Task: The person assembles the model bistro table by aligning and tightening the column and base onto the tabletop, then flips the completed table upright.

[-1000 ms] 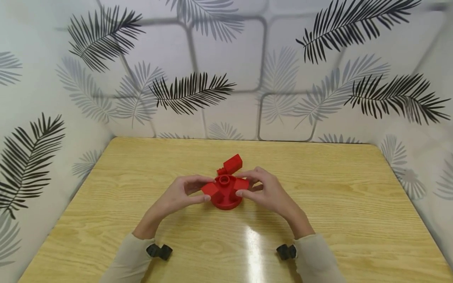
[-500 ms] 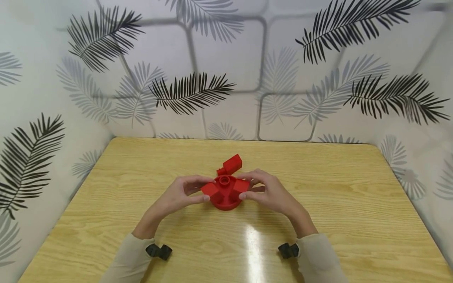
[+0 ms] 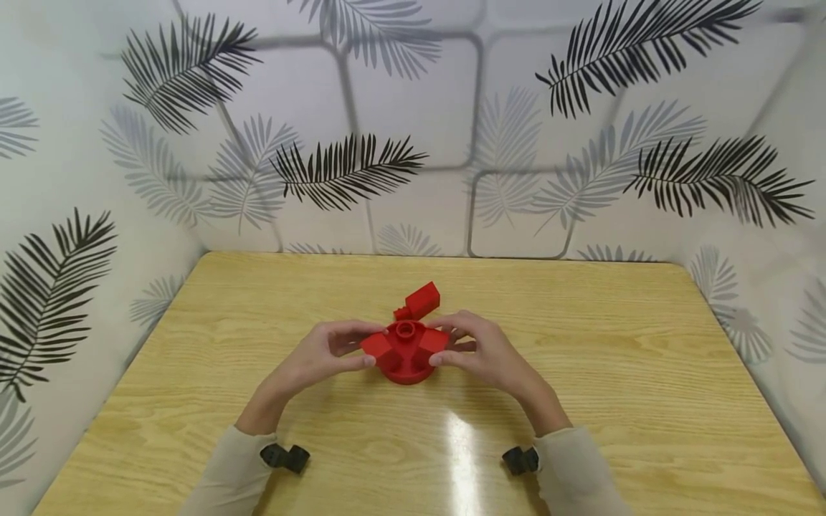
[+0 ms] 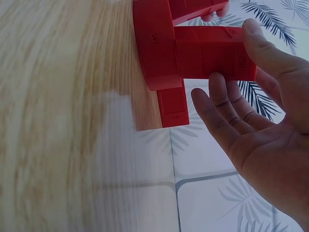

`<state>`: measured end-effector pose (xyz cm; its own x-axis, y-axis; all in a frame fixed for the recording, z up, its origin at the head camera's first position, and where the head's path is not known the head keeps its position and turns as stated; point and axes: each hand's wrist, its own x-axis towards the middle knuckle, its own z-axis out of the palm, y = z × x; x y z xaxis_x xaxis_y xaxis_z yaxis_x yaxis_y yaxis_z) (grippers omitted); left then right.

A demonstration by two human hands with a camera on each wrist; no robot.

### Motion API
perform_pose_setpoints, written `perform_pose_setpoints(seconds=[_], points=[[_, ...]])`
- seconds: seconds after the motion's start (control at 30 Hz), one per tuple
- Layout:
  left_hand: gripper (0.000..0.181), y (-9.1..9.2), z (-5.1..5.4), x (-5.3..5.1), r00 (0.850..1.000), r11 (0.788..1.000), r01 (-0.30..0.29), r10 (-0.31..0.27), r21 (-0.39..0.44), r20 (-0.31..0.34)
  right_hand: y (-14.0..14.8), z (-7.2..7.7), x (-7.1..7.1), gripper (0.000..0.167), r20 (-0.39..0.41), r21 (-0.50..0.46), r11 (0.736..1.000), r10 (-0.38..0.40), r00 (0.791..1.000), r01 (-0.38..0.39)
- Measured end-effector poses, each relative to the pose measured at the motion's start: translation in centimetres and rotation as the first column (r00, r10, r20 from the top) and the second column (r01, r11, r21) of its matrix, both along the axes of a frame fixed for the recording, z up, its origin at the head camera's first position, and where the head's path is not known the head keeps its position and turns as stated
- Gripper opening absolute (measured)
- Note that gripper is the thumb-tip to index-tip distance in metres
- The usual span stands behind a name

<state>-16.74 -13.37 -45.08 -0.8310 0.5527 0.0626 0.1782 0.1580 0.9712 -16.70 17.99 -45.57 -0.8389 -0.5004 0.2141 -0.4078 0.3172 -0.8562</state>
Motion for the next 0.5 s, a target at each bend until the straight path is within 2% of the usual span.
perform_pose_setpoints(seconds=[0.5], points=[[0.048,-0.21,0.13,-0.07,0.999,1.0,0.007,-0.008,0.022,0.033,-0.18,-0.14,0.01,0.054,0.003,0.011,1.0,-0.012,1.0,0.012]])
